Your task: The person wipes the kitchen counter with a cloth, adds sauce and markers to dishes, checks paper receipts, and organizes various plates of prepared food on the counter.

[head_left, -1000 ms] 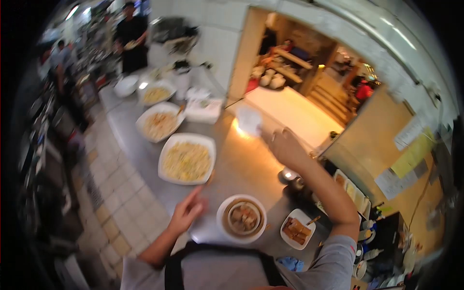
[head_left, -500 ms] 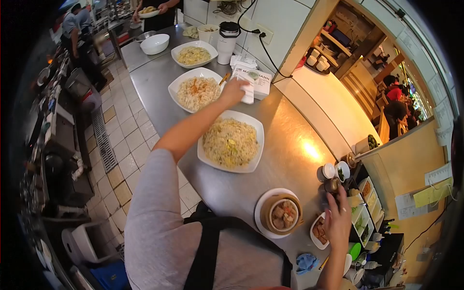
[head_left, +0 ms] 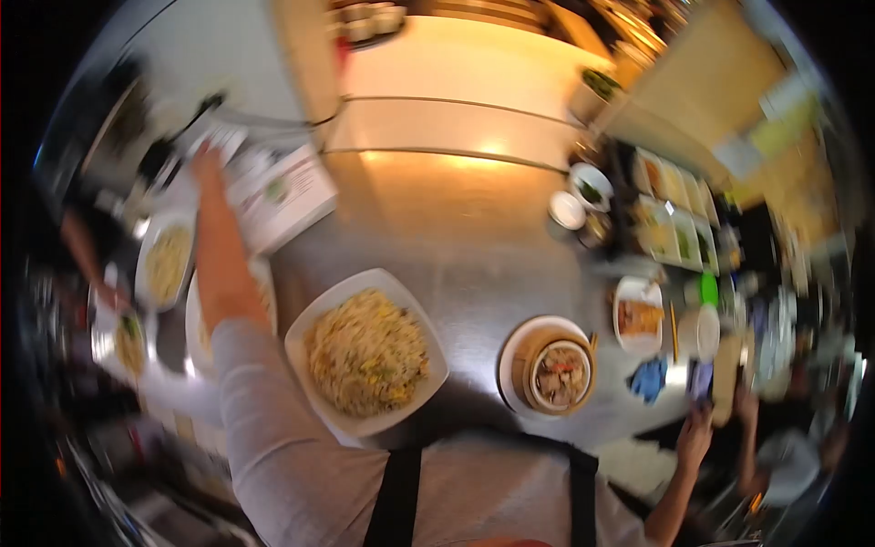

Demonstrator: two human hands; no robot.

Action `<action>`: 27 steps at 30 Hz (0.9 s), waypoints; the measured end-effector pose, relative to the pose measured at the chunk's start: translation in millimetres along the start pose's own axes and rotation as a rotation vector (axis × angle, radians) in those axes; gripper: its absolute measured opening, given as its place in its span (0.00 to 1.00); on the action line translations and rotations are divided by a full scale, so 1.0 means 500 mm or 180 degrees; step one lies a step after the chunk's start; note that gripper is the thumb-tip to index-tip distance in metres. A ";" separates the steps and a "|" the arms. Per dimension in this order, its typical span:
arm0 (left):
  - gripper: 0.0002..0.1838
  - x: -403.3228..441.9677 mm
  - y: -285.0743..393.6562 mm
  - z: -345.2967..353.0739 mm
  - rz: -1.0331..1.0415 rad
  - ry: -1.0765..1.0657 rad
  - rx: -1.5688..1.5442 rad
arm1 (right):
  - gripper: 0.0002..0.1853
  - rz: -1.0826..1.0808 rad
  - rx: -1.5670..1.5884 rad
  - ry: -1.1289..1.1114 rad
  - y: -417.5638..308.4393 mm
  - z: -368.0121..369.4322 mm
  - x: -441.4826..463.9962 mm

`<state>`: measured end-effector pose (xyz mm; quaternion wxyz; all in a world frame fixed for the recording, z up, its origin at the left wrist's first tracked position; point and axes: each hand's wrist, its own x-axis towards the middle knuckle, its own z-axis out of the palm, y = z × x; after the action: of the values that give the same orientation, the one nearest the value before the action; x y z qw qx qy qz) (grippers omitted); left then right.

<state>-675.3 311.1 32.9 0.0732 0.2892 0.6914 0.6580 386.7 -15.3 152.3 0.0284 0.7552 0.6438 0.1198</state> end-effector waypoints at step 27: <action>0.23 -1.345 0.482 -0.008 -0.0376 -0.3222 0.1470 | 0.12 -0.1038 0.1096 0.0907 0.046 0.096 0.731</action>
<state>-51.0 -34.2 75.1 0.3675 0.5384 0.7112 0.2632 471.3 343.8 163.2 -0.1724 0.6109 0.7652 0.1074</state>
